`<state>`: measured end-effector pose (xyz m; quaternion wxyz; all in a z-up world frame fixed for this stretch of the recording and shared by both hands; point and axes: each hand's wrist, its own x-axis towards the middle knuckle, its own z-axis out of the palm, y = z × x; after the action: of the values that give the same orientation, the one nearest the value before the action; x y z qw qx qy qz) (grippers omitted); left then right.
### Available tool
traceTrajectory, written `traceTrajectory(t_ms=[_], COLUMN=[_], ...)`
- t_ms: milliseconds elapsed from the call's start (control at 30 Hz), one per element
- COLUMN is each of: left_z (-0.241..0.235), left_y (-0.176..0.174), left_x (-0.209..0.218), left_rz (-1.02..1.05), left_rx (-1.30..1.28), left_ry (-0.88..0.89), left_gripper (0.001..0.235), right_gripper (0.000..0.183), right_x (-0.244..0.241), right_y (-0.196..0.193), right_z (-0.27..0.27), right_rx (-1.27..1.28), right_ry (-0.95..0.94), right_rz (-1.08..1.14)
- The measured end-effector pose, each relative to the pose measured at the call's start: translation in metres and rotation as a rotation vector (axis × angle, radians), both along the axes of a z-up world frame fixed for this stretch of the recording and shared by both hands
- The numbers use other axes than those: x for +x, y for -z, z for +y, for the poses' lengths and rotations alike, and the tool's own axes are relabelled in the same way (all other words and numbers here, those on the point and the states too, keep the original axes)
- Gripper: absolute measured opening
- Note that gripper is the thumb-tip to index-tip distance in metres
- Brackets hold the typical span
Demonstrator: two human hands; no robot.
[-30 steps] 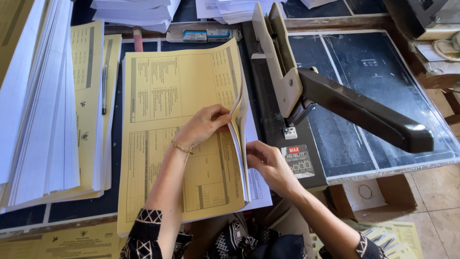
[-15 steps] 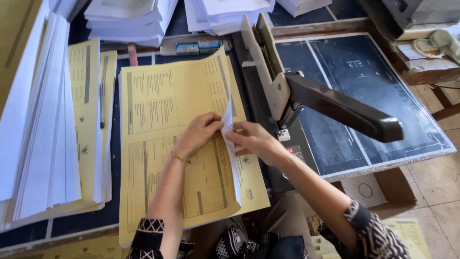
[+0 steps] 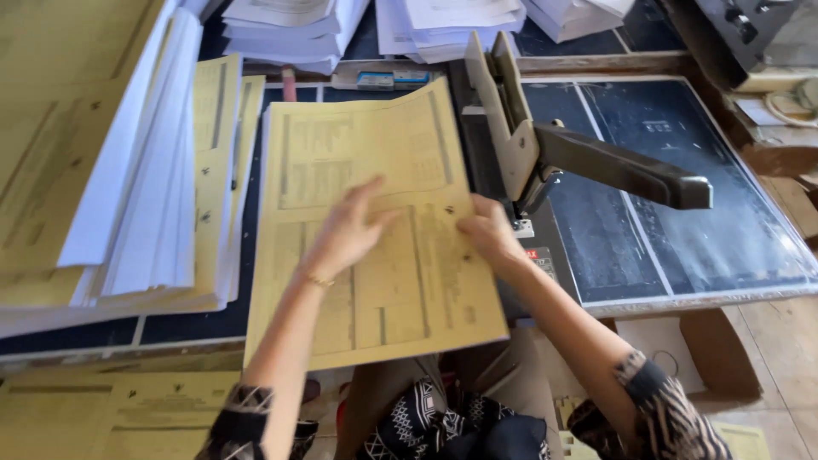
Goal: Stapling stacks of yellow paper forms using a heavy-duty manual stapler in a print shop.
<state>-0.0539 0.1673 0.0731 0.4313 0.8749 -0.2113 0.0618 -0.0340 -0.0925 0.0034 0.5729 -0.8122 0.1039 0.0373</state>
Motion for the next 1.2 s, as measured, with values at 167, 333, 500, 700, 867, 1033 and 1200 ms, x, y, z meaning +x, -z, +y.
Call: traceTrajectory(t_ms=[167, 333, 500, 700, 867, 1033, 1200], left_z=[0.079, 0.072, 0.087, 0.050, 0.017, -0.013, -0.018], left_y=[-0.055, -0.044, -0.028, -0.068, -0.076, -0.035, -0.023], left_x=[-0.067, -0.112, -0.146, -0.174, -0.124, -0.067, -0.056], left_rz=[0.170, 0.802, 0.967, 1.498, 1.232, 0.766, 0.609], left_rx=[0.047, -0.580, 0.349, -0.713, -0.379, -0.492, -0.256], left_ry=[-0.366, -0.407, -0.338, -0.686, -0.490, -0.286, -0.272], left_gripper=[0.081, 0.100, 0.061, 0.073, 0.093, 0.074, 0.079], right_gripper=[0.037, 0.026, 0.026, 0.029, 0.011, 0.029, 0.037], right_x=[-0.089, -0.114, -0.133, -0.160, -0.139, -0.116, -0.084], right_y=[-0.112, -0.086, -0.050, -0.056, -0.064, -0.101, -0.067], right_z=[0.004, -0.025, -0.054, -0.061, -0.089, -0.085, -0.106], right_rx=[0.348, 0.522, 0.844, 0.868, 0.580, 0.200, -0.141], right_ry=[0.126, 0.184, 0.089, 0.101, 0.063, 0.221, 0.169], right_rz=[0.138, 0.209, 0.298, 0.371, 0.272, 0.046, -0.107])
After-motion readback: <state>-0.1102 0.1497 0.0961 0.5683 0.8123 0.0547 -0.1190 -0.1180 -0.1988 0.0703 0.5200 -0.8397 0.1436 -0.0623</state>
